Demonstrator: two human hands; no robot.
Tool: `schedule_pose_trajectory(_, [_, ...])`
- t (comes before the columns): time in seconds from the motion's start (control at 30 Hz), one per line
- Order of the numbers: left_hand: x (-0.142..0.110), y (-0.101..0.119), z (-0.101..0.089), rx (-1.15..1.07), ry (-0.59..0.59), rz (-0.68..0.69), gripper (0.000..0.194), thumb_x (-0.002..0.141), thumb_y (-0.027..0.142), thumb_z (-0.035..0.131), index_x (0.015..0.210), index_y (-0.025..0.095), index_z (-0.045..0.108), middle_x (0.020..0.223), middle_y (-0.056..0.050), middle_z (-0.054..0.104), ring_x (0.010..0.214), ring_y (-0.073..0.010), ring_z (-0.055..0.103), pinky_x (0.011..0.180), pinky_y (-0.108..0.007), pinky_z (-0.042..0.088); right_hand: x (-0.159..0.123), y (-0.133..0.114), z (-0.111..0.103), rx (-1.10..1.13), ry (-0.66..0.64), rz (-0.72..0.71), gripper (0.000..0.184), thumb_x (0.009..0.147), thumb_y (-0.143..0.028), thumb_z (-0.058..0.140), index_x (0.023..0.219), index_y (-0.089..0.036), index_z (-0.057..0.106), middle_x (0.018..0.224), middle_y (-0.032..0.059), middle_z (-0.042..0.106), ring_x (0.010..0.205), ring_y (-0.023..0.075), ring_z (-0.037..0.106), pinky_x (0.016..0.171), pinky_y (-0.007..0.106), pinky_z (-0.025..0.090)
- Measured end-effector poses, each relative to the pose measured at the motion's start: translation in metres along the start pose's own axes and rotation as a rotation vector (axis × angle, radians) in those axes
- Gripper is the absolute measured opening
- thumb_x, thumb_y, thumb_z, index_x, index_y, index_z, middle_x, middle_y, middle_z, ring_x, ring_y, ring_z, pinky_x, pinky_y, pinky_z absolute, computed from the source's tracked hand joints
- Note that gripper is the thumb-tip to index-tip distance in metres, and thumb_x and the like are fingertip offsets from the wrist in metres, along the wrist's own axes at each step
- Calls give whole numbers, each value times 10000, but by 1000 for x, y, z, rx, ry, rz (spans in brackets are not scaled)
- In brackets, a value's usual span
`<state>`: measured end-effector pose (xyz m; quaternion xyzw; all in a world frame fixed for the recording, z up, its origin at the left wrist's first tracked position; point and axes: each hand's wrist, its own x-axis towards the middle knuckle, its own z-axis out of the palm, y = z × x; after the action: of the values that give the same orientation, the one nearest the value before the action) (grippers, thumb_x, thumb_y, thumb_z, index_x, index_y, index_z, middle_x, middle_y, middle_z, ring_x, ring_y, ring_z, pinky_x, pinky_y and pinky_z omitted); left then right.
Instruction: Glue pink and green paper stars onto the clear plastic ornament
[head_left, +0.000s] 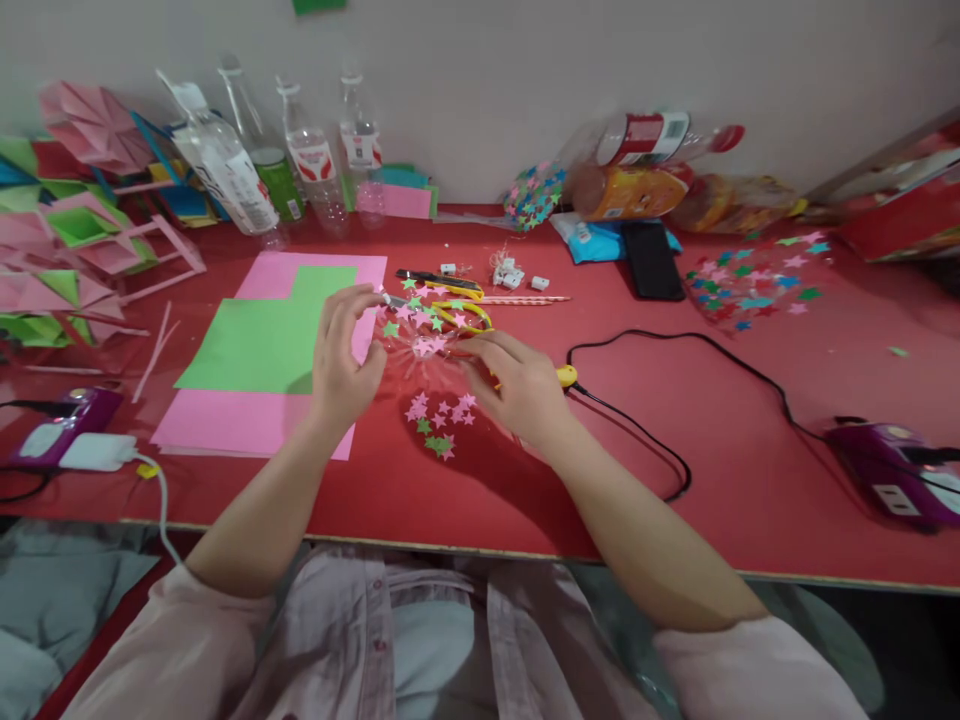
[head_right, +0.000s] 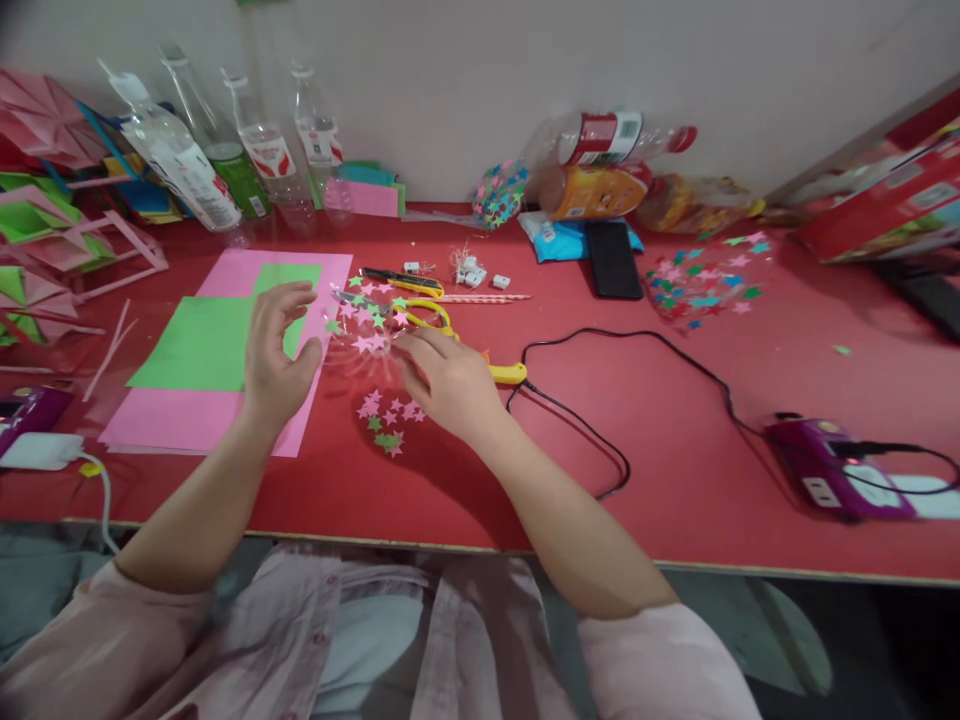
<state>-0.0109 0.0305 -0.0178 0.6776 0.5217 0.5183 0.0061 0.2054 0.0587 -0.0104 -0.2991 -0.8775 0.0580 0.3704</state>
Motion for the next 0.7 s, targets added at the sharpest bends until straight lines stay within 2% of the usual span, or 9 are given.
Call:
schedule_pose_trajectory(0.1, [1, 7, -1, 18, -12, 22, 308, 808, 121, 515, 1087, 251, 527, 1161, -58, 577, 1148, -210, 528, 955, -415, 486, 2, 1, -12, -27, 60, 1, 180, 900, -183, 470, 965, -184, 638, 870, 63, 702, 745, 144, 645, 644, 253, 490])
schedule_pose_trajectory(0.17, [0, 11, -2, 46, 9, 27, 152, 838, 193, 544, 983, 240, 539, 1060, -44, 602, 1062, -195, 558, 933, -405, 489, 3, 2, -21, -31, 31, -5, 158, 892, -190, 483, 897, -180, 640, 765, 38, 680, 628, 122, 597, 571, 237, 435])
schedule_pose_trajectory(0.23, [-1, 14, -4, 66, 53, 42, 50, 853, 258, 565, 844, 232, 522, 895, -18, 591, 921, -171, 572, 889, -387, 490, 4, 2, -29, -26, -113, -30, 144, 879, -203, 498, 836, -181, 634, 701, 17, 656, 567, 110, 551, 539, 236, 384])
schedule_pose_trajectory(0.3, [-2, 17, -4, 57, 87, 74, 138, 871, 285, 553, 764, 228, 487, 770, 4, 541, 799, -147, 550, 816, -353, 488, 3, 3, -32, -46, -340, -39, 114, 855, -210, 525, 805, -185, 624, 703, 8, 659, 577, 113, 546, 536, 240, 342])
schedule_pose_trajectory(0.37, [-4, 20, -4, 22, 79, 106, 161, 897, 282, 513, 753, 224, 472, 729, 11, 519, 736, -131, 526, 743, -319, 473, 0, 3, -29, -107, -539, -25, 104, 839, -208, 540, 773, -183, 616, 722, 15, 667, 600, 122, 547, 531, 248, 287])
schedule_pose_trajectory(0.47, [-6, 23, 0, -26, 56, 133, 182, 926, 292, 462, 761, 214, 460, 712, 17, 512, 689, -116, 506, 684, -292, 447, -8, 1, -16, -203, -689, -4, 153, 863, -202, 502, 758, -163, 606, 734, 40, 662, 603, 126, 525, 534, 266, 215])
schedule_pose_trajectory(0.6, [-9, 25, 6, -57, 82, 123, 166, 934, 301, 451, 793, 213, 462, 738, 12, 514, 711, -116, 511, 696, -291, 442, -18, -3, 4, -267, -699, 7, 216, 917, -233, 432, 851, -141, 616, 756, 57, 646, 616, 129, 507, 543, 290, 163])
schedule_pose_trajectory(0.7, [-10, 25, 5, -71, 72, 93, 141, 934, 291, 447, 819, 216, 479, 768, 1, 531, 744, -125, 525, 707, -295, 445, -22, -6, 15, -294, -720, -8, 263, 935, -265, 408, 851, -132, 619, 755, 61, 636, 610, 128, 500, 545, 303, 137])
